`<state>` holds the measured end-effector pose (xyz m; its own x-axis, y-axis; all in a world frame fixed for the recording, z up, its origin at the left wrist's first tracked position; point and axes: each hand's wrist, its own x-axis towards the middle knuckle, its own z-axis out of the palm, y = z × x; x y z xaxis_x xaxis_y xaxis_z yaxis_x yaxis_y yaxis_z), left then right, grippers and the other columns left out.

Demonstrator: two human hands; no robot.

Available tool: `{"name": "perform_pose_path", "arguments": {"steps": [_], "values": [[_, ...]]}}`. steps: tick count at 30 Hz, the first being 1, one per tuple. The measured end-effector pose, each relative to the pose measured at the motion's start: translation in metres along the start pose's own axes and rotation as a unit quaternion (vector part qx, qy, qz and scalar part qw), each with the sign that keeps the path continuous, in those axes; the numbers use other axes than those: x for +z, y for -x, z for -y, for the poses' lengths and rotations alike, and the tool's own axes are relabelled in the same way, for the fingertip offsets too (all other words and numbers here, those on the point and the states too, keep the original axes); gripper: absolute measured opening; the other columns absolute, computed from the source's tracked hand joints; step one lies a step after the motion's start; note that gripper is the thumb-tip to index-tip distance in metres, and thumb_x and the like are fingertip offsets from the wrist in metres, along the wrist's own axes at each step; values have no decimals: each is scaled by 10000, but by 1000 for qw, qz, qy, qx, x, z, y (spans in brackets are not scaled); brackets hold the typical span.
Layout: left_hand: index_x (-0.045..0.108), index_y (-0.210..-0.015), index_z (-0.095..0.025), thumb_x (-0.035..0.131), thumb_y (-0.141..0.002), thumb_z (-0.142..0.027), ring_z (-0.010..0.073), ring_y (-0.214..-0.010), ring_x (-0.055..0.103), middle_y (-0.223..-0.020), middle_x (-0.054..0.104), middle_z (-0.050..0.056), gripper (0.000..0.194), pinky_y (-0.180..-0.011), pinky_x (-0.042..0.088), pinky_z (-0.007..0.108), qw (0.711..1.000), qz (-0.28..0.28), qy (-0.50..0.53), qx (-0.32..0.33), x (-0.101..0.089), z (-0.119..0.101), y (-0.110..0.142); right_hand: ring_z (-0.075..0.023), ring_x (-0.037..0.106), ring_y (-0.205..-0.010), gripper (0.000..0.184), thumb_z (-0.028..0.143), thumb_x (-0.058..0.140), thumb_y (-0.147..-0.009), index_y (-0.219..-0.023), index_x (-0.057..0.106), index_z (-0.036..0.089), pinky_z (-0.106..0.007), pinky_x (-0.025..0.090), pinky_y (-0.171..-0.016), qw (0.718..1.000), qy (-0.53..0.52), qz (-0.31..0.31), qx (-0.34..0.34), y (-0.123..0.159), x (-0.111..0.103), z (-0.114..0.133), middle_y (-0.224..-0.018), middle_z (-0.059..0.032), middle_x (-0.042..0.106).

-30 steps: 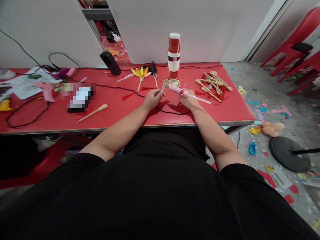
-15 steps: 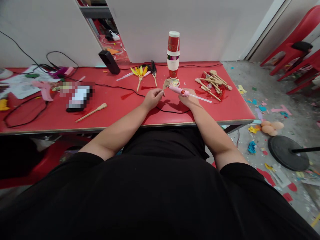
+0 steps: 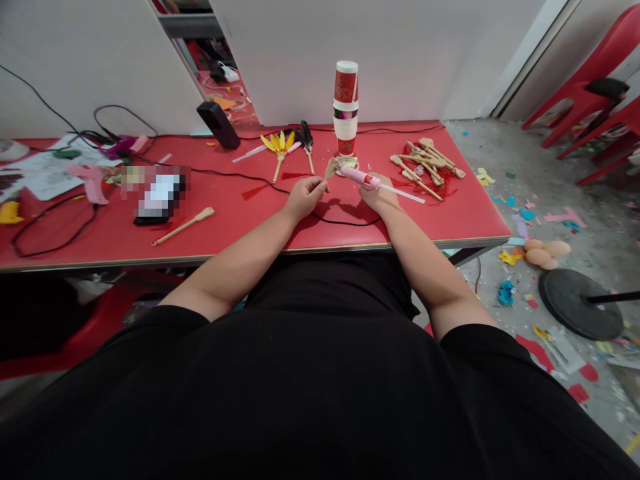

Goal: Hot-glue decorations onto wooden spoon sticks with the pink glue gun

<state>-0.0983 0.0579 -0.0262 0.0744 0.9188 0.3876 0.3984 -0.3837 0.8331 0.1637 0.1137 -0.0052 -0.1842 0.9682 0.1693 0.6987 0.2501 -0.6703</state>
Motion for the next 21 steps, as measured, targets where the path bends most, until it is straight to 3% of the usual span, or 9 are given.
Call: {"name": "perform_pose_path", "arguments": {"steps": [13,21], "values": [[691,-859,-229,641,-1059,-557,179,-652,476,-675,547,-10,387,-700,384,341,1000,7,-6,5,-1,-2,0,-218,505,-733,300,223,709,-915,-775,450,278,-407,420,-740,1000,10,20,6,5,-3,8,-732,-7,529],[714,-871,-215,644,-1081,-468,169,-636,471,-658,544,-16,337,-685,390,333,1000,3,5,0,0,-1,1,-238,497,-738,367,414,771,-940,-797,460,284,-412,435,-708,1000,-14,21,-12,4,0,2,-691,-25,475]]}}
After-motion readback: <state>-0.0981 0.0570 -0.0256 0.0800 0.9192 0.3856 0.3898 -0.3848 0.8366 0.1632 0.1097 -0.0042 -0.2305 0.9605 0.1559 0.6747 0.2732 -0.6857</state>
